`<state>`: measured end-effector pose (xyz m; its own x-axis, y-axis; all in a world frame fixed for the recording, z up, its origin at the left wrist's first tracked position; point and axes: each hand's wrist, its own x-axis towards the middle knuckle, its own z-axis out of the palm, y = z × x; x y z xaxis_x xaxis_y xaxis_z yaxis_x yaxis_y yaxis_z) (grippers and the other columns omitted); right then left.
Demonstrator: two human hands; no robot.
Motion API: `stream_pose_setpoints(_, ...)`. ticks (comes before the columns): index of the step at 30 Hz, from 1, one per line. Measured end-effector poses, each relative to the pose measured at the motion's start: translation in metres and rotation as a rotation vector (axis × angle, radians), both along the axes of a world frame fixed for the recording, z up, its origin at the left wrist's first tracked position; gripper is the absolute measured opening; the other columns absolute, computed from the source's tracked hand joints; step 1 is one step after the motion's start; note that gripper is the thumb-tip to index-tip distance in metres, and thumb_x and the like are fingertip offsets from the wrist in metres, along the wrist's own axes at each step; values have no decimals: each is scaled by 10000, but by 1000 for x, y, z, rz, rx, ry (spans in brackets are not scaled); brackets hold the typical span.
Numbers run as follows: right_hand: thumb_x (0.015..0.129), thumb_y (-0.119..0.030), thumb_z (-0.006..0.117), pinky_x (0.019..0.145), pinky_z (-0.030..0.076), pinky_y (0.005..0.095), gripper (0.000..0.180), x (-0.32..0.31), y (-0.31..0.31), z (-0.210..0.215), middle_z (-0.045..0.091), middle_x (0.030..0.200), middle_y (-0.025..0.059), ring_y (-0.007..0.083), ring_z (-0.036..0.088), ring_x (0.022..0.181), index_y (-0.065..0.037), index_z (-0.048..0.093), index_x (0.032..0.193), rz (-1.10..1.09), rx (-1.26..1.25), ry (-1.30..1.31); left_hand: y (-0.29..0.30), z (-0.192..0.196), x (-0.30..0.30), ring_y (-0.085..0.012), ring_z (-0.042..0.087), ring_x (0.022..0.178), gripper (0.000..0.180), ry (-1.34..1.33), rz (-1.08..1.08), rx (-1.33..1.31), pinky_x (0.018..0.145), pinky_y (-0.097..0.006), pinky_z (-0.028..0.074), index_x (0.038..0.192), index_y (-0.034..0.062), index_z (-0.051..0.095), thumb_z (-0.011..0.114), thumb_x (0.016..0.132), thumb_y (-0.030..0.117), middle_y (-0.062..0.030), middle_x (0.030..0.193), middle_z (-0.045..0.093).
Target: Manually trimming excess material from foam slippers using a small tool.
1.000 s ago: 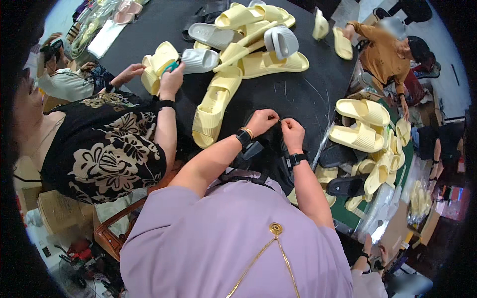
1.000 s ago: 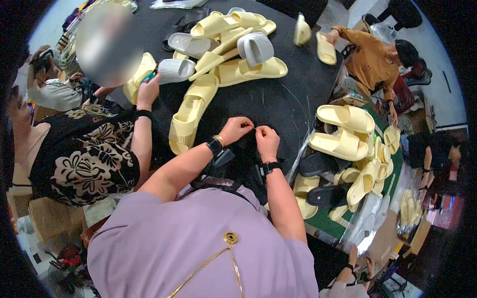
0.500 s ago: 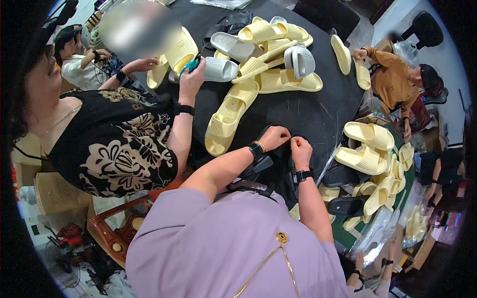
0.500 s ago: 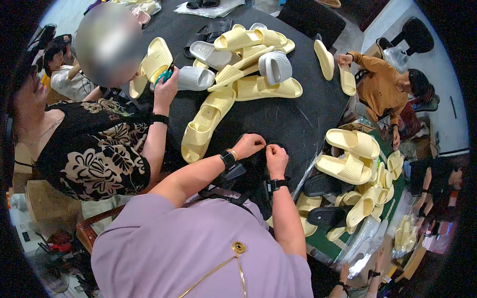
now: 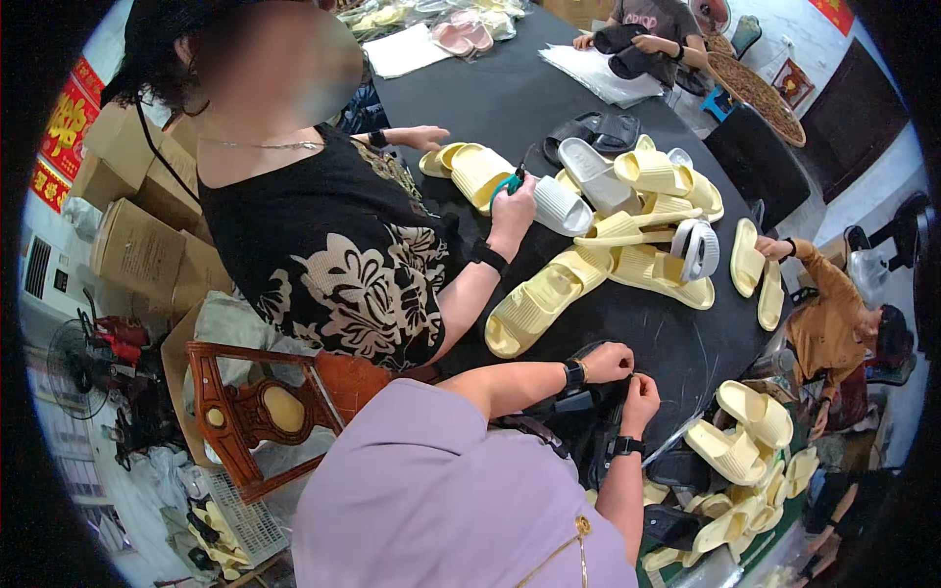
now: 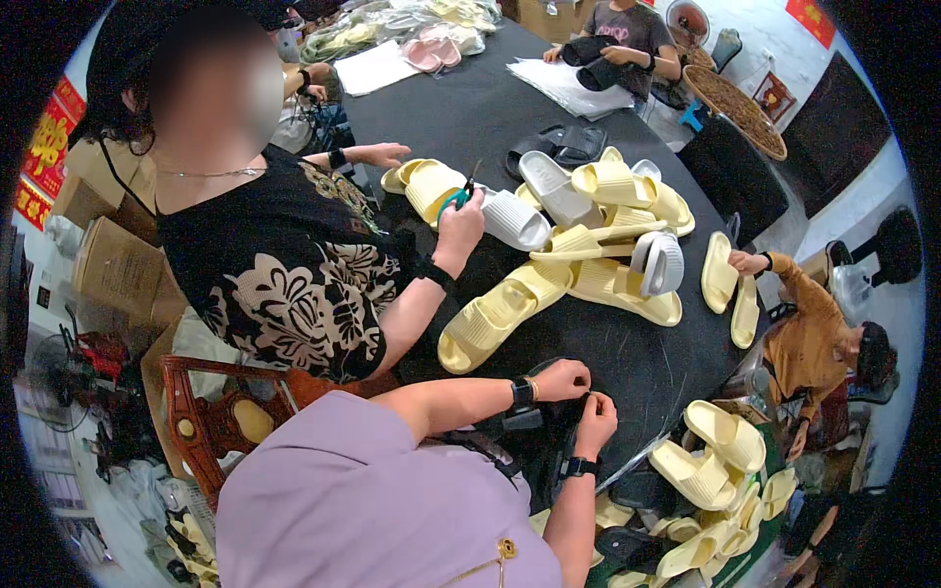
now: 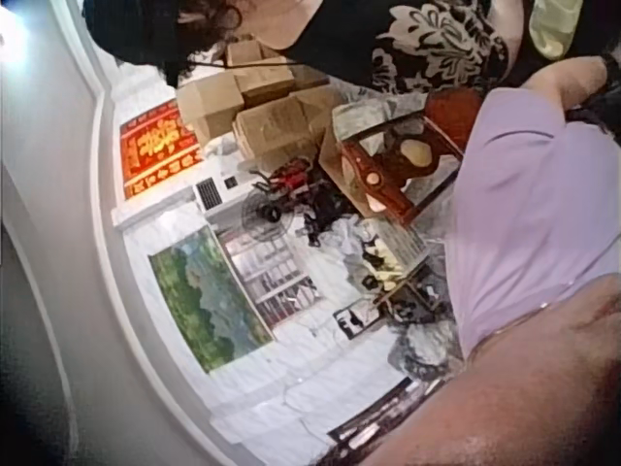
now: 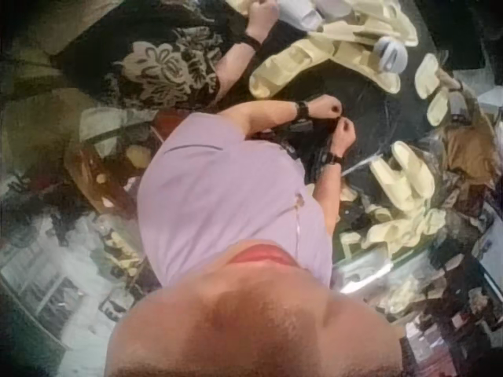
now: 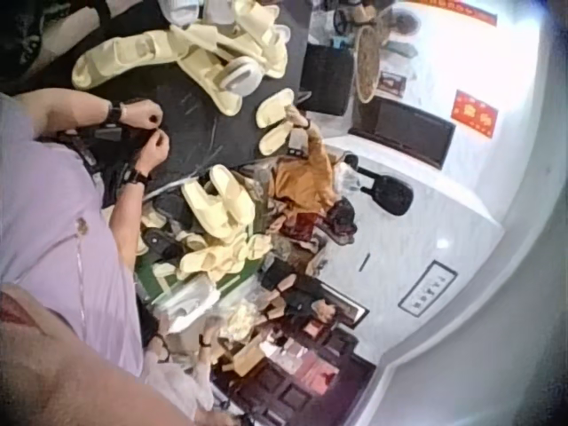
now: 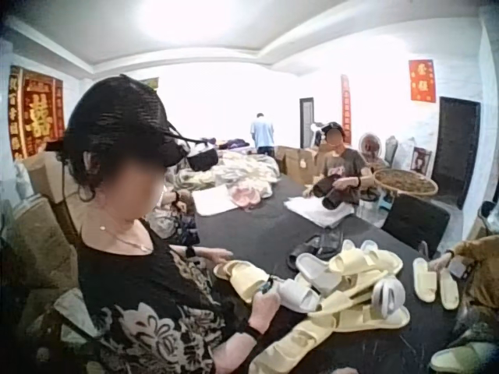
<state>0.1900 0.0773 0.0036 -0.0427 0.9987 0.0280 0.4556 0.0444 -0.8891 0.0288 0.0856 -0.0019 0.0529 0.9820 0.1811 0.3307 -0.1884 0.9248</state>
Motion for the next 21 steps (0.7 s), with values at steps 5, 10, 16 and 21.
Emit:
stream_pose_setpoints(5,853,-125,618,678,463,345,137,4,4,-14,643,857,117,223,583,730,-1,652,899,-6,23,-68,1,-1,0,-308,626,738,124,3,-15,-22,673,-381,503,763,24,662,645,716,138,-144,761,633)
stream_pose_setpoints(10,857,-94,604,659,456,303,118,-4,0,-3,635,800,81,165,565,707,15,643,882,-8,59,-81,2,-5,-1,-307,629,746,145,-5,-34,-47,680,-383,500,781,21,670,651,736,157,-146,770,638)
stream_pose_setpoints(16,808,-18,607,754,463,344,99,-10,-12,6,600,901,110,244,577,838,-10,608,907,13,195,-210,-6,3,-1,-301,633,764,146,-25,-57,-83,692,-376,506,787,17,687,646,732,146,-150,795,642)
stream_pose_setpoints(21,775,-28,639,819,432,391,106,-10,-13,14,581,917,106,299,540,920,-31,582,865,52,215,-299,-6,-4,7,-317,619,769,128,21,-38,-30,697,-385,498,758,15,673,643,703,126,-152,785,630)
